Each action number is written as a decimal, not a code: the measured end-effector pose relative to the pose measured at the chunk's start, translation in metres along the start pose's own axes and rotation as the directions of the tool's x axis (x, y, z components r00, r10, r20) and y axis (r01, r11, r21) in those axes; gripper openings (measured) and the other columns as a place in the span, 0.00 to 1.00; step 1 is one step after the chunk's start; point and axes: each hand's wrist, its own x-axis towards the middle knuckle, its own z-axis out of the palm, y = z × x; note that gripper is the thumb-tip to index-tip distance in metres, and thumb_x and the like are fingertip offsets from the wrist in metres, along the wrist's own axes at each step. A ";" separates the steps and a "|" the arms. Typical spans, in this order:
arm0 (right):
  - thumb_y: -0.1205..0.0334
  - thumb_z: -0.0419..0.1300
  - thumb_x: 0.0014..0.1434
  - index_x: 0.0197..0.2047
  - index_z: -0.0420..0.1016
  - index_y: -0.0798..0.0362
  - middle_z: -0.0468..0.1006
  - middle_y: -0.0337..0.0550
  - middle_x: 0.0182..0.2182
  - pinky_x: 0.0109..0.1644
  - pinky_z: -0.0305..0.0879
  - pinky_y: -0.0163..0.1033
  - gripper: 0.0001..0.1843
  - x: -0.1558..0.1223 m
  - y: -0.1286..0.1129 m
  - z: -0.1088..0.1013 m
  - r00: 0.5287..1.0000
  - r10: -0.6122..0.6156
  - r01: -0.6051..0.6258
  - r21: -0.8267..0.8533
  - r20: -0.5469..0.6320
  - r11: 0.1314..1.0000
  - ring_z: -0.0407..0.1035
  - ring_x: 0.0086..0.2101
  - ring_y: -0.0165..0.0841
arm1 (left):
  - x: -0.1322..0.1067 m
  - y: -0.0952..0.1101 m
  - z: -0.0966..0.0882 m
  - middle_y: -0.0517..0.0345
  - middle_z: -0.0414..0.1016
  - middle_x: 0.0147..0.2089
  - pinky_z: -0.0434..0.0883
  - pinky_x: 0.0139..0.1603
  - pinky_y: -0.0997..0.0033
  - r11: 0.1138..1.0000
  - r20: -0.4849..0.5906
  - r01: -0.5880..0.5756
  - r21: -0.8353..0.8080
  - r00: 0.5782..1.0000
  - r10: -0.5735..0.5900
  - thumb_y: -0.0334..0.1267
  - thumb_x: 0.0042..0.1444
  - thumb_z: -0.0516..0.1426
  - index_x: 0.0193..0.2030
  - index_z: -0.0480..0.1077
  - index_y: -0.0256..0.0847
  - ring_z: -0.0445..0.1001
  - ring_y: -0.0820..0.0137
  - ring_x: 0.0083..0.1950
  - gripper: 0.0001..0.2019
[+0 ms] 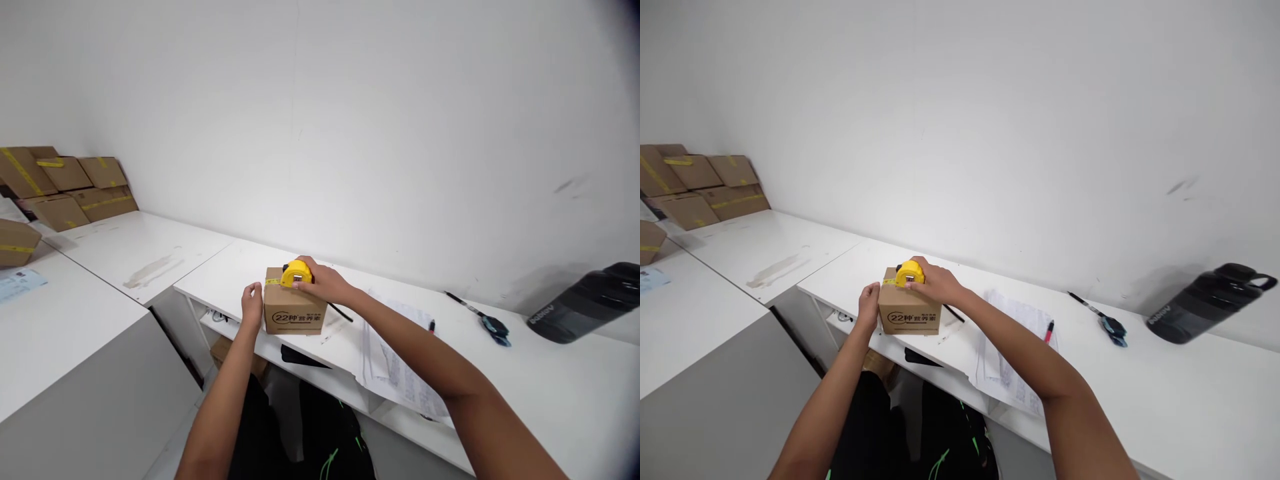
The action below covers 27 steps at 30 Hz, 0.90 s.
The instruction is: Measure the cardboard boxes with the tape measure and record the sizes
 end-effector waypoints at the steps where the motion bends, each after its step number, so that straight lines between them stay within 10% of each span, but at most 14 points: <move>1: 0.44 0.57 0.58 0.61 0.58 0.43 0.78 0.41 0.44 0.40 0.62 0.40 0.31 0.001 -0.003 0.002 1.000 -0.017 0.018 -0.021 0.009 1.000 0.72 0.39 0.40 | -0.004 0.007 -0.001 0.45 0.74 0.55 0.65 0.60 0.56 1.000 -0.001 -0.005 0.003 1.000 0.005 0.56 0.58 0.54 0.46 0.70 0.39 0.70 0.60 0.60 0.22; 9: 0.46 0.56 0.59 0.60 0.59 0.43 0.77 0.42 0.48 0.42 0.63 0.40 0.28 0.034 -0.012 0.017 0.991 -0.117 0.119 -0.021 0.062 0.993 0.72 0.43 0.40 | -0.048 0.023 -0.001 0.50 0.59 0.69 0.63 0.63 0.62 0.999 0.316 -0.036 0.016 0.948 0.029 0.51 0.55 0.61 0.67 0.55 0.48 0.62 0.59 0.67 0.35; 20: 0.50 0.57 0.58 0.59 0.61 0.42 0.76 0.42 0.50 0.41 0.61 0.39 0.27 0.041 -0.016 0.003 0.952 -0.213 0.245 -0.128 0.221 0.961 0.71 0.41 0.39 | -0.064 0.018 0.009 0.49 0.64 0.66 0.61 0.65 0.59 0.987 0.222 -0.105 0.121 0.972 0.076 0.46 0.61 0.54 0.65 0.58 0.44 0.64 0.59 0.65 0.27; 27: 0.50 0.60 0.55 0.60 0.61 0.43 0.77 0.40 0.47 0.43 0.63 0.39 0.29 -0.002 0.029 -0.032 0.978 -0.021 0.036 -0.069 0.208 0.997 0.71 0.42 0.38 | -0.060 0.020 0.010 0.51 0.64 0.67 0.55 0.69 0.59 0.980 0.194 -0.132 0.147 0.976 0.102 0.43 0.59 0.57 0.62 0.64 0.44 0.61 0.59 0.68 0.25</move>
